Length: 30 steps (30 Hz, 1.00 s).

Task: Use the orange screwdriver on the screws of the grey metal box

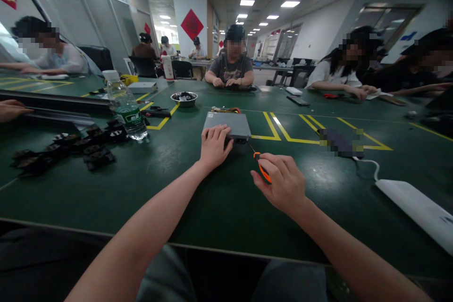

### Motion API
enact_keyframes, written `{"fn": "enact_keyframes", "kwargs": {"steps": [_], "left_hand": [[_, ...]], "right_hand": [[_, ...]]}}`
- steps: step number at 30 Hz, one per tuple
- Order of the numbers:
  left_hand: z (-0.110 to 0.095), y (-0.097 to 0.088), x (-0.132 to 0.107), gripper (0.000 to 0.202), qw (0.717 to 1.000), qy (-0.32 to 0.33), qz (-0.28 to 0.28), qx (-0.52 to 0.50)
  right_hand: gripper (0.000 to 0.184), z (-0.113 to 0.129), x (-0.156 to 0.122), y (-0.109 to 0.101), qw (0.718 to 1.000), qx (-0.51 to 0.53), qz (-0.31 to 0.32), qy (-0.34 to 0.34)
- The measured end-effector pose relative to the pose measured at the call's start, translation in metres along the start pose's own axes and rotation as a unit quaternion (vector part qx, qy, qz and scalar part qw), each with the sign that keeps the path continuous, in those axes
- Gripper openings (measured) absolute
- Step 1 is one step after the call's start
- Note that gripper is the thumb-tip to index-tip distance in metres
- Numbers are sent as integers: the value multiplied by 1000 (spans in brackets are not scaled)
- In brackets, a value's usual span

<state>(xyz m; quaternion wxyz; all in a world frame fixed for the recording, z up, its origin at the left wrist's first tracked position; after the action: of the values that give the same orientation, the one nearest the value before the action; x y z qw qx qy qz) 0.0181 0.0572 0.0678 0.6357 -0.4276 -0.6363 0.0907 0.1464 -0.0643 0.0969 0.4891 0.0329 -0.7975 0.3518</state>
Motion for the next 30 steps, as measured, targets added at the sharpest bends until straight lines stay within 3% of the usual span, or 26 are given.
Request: {"fn": "enact_keyframes", "kwargs": {"steps": [5,10,18,21,23,27,30], "left_hand": [[0,0,0,31,1000,0,2,-4],[0,2,0,31,1000,1,1,-3],[0,1,0,30,1000,3,-1,2],[-1,0,0,30,1000,2,0,0],[-1,0,0,31,1000,-1,2,-1],[0,0,0,31,1000,-4,6,-2],[0,1,0,31,1000,-4,7,-1]], "right_hand": [[27,-2,-2,-1,999,36,-10,0],[10,6,0,4,999,12,38,-4],[15,1,0,7,997,32,66,22],[7,1,0,13,993,37,104,36],[7,-4,2,10,992,20,114,56],[25,-19,4,-3,984,-86,115,106],[20,-11,4,-2,982,-122,118,79]]}}
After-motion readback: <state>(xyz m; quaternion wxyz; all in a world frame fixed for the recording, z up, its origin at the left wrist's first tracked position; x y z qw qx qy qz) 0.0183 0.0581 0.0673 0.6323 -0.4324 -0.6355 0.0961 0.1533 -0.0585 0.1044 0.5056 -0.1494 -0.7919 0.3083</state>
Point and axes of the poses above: each hand's wrist, its own x-axis towards the middle knuckle, its own y-axis out of the palm, z = x × y, the point moved 9 cm from there along x, towards the middle knuckle, and after that the axes turned 3 degrees about -y, right-handed, at the moved point
